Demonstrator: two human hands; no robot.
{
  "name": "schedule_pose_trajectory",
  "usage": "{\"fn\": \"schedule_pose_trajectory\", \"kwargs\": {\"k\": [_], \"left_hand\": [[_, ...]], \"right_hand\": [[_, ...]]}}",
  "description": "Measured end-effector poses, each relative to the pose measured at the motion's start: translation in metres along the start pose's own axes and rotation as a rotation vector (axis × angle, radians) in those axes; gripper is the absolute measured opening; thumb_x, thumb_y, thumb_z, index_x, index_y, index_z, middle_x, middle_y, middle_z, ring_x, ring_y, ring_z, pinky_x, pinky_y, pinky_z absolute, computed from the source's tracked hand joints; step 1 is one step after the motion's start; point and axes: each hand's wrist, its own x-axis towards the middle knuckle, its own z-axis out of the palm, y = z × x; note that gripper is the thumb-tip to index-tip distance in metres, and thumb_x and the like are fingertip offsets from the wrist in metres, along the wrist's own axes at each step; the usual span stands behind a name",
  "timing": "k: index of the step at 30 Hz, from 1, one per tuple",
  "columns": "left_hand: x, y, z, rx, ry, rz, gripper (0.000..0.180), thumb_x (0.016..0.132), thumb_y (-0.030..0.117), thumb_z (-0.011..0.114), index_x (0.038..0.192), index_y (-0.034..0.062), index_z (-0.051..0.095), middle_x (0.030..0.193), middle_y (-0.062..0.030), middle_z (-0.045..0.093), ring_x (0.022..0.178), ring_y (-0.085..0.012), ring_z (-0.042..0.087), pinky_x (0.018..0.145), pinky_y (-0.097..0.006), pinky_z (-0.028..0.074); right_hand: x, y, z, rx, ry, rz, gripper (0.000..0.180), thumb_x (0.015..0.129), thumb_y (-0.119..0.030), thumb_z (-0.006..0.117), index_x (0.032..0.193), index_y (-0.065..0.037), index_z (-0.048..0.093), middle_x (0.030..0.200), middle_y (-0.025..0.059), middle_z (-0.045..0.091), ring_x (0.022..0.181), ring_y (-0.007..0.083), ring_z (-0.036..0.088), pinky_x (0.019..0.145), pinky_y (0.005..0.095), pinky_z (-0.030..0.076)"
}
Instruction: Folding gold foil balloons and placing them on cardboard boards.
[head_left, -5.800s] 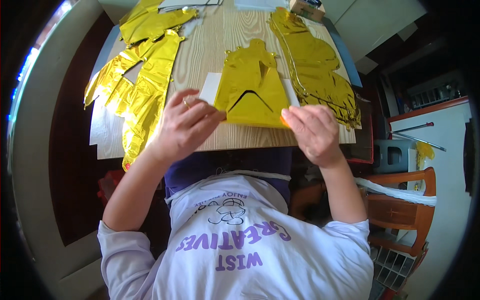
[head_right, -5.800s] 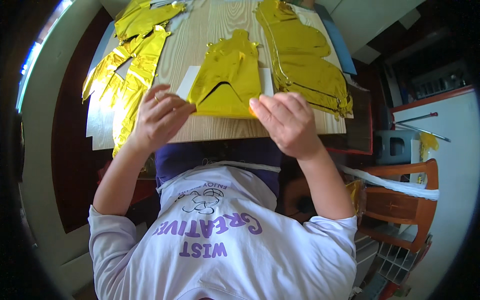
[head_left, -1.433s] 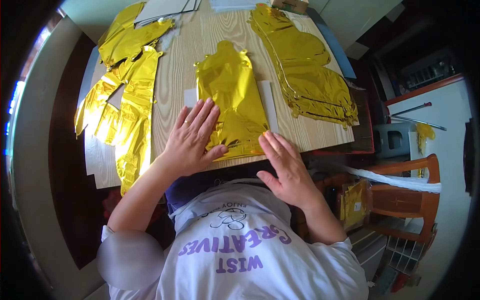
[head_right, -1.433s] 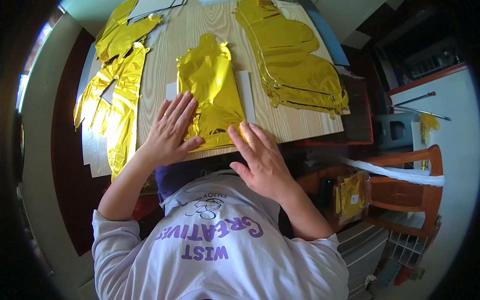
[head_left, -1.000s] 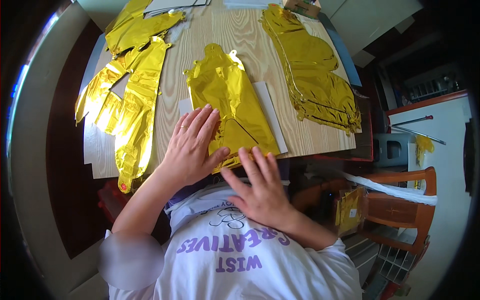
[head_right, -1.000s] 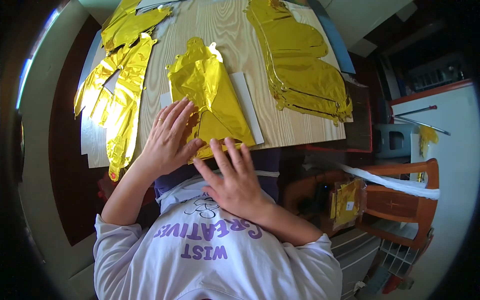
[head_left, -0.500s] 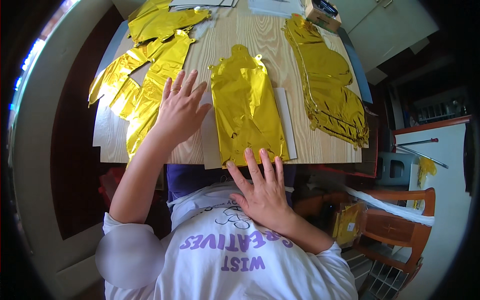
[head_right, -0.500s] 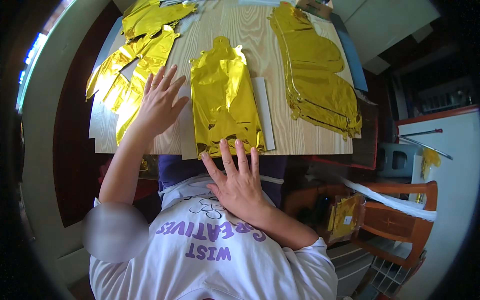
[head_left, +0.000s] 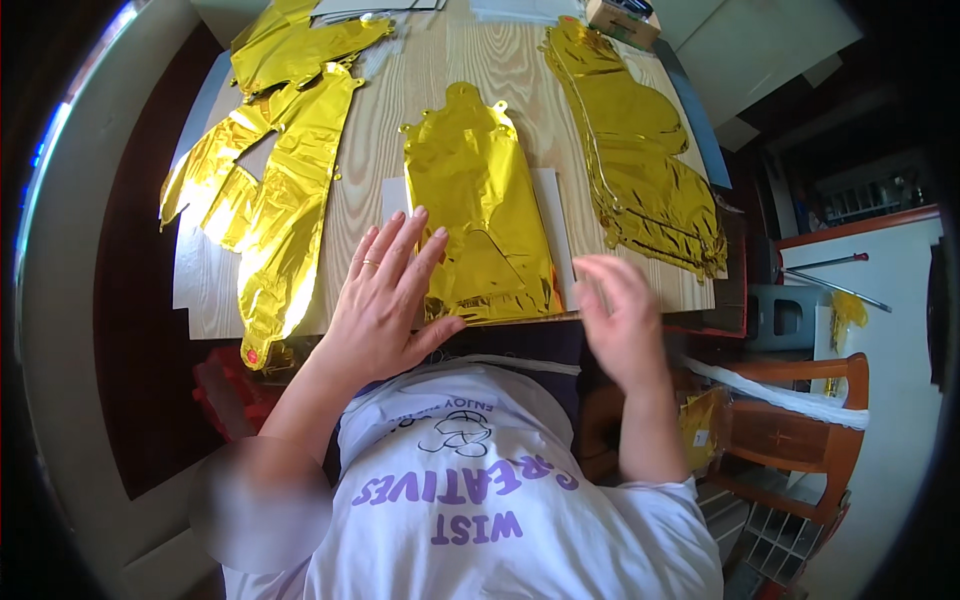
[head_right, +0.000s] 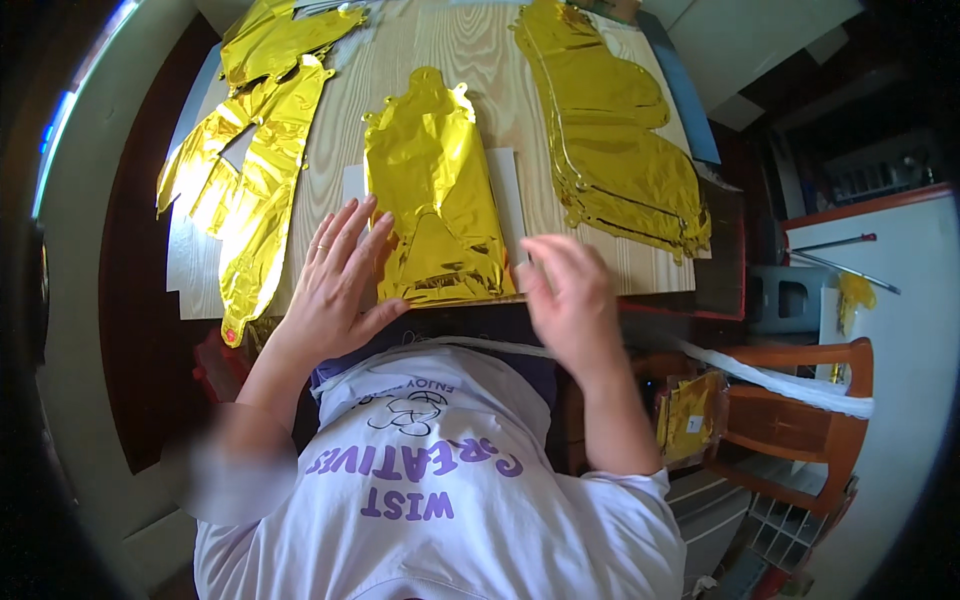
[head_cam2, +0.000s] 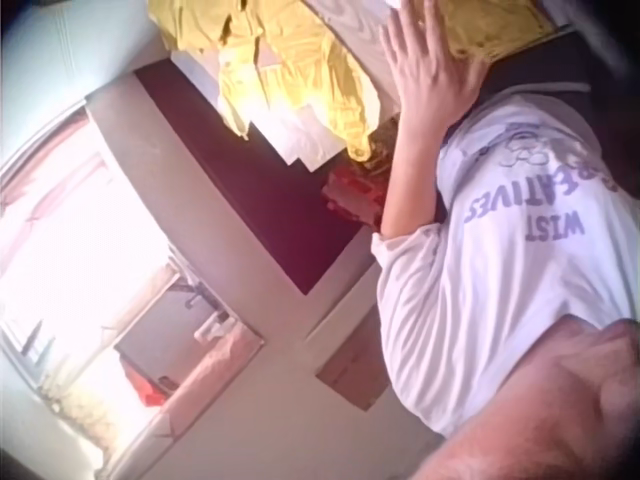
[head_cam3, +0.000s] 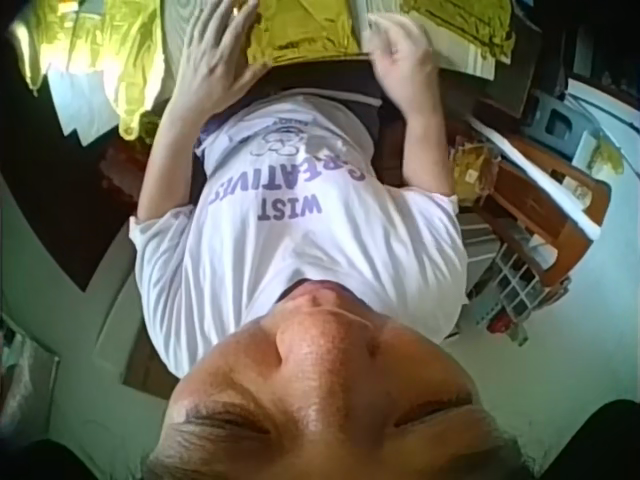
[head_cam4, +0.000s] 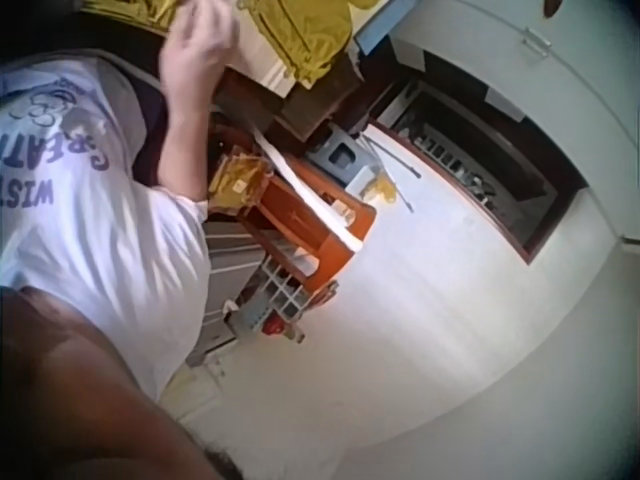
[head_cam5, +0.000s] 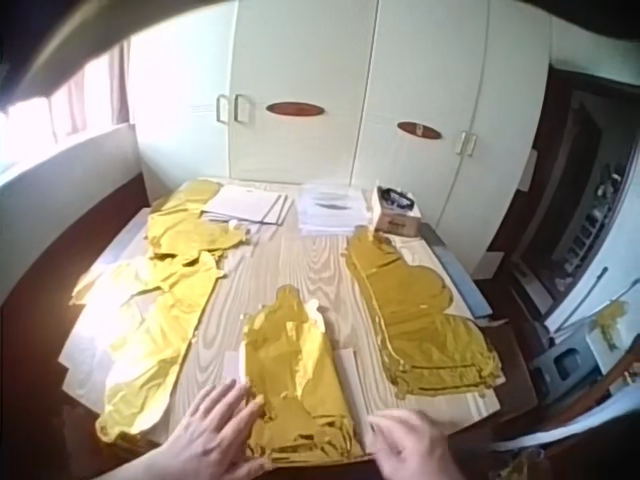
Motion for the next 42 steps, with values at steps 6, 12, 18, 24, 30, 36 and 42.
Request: {"fn": "schedule_pose_trajectory", "kwargs": {"k": [6, 12, 18, 24, 30, 36, 42], "left_hand": [[-0.001, 0.021, 0.020, 0.059, -0.045, 0.128, 0.091, 0.084, 0.049, 0.075, 0.155, 0.0036, 0.040, 0.162, -0.0222, 0.034, 0.152, -0.0422, 0.029, 0.124, -0.056, 0.021], [-0.005, 0.018, 0.019, 0.010, -0.052, 0.023, 0.099, 0.079, 0.046, 0.080, 0.157, 0.0022, 0.037, 0.163, -0.0218, 0.034, 0.153, -0.0403, 0.028, 0.125, -0.055, 0.020], [-0.019, -0.003, 0.002, -0.079, -0.047, -0.027, 0.101, 0.076, 0.043, 0.084, 0.157, 0.0053, 0.037, 0.162, -0.0198, 0.035, 0.153, -0.0398, 0.029, 0.125, -0.054, 0.021], [-0.004, 0.013, 0.010, -0.047, -0.065, 0.131, 0.096, 0.081, 0.048, 0.079, 0.157, 0.0054, 0.038, 0.163, -0.0189, 0.035, 0.153, -0.0386, 0.029, 0.125, -0.054, 0.020], [-0.007, 0.014, 0.026, 0.097, -0.150, 0.124, 0.093, 0.080, 0.040, 0.079, 0.157, 0.0061, 0.038, 0.165, -0.0158, 0.034, 0.154, -0.0336, 0.029, 0.126, -0.052, 0.021], [-0.020, 0.009, 0.021, 0.122, -0.156, 0.174, 0.092, 0.076, 0.029, 0.080, 0.157, 0.0083, 0.040, 0.163, -0.0144, 0.038, 0.153, -0.0328, 0.033, 0.125, -0.052, 0.022], [-0.026, 0.006, 0.021, 0.121, -0.144, 0.201, 0.089, 0.076, 0.027, 0.079, 0.155, 0.0089, 0.044, 0.163, -0.0134, 0.038, 0.153, -0.0327, 0.033, 0.125, -0.054, 0.022]], "right_hand": [[0.029, 0.026, -0.021, 0.134, -0.215, 0.421, 0.021, 0.095, -0.019, 0.074, 0.096, 0.002, 0.070, 0.076, 0.0079, 0.068, 0.070, 0.0108, 0.063, 0.067, 0.0286, 0.052], [0.016, 0.006, -0.023, 0.006, -0.392, 0.441, 0.032, 0.094, -0.024, 0.074, 0.078, 0.002, 0.068, 0.063, 0.0170, 0.062, 0.058, 0.0262, 0.063, 0.059, 0.0352, 0.049], [-0.020, -0.004, -0.012, 0.165, -0.259, 0.563, 0.032, 0.097, -0.028, 0.073, 0.082, 0.001, 0.070, 0.062, 0.0053, 0.067, 0.050, 0.0078, 0.058, 0.047, 0.0263, 0.045], [-0.030, -0.018, 0.014, 0.097, 0.001, 0.572, 0.035, 0.094, -0.030, 0.077, 0.077, 0.001, 0.069, 0.059, 0.0155, 0.063, 0.051, 0.0264, 0.064, 0.051, 0.0348, 0.048], [-0.033, -0.029, 0.022, 0.006, -0.034, 0.509, 0.034, 0.090, -0.027, 0.080, 0.074, -0.002, 0.065, 0.062, 0.0137, 0.065, 0.053, 0.0274, 0.065, 0.053, 0.0366, 0.050], [-0.050, -0.021, 0.020, 0.276, -0.101, 0.652, 0.035, 0.091, -0.031, 0.079, 0.082, 0.001, 0.068, 0.064, 0.0118, 0.068, 0.058, 0.0208, 0.067, 0.057, 0.0338, 0.052], [-0.051, -0.020, 0.025, 0.811, -0.230, 0.789, 0.030, 0.103, -0.026, 0.067, 0.094, 0.002, 0.069, 0.079, 0.0077, 0.073, 0.066, 0.0099, 0.069, 0.060, 0.0222, 0.054]]}}
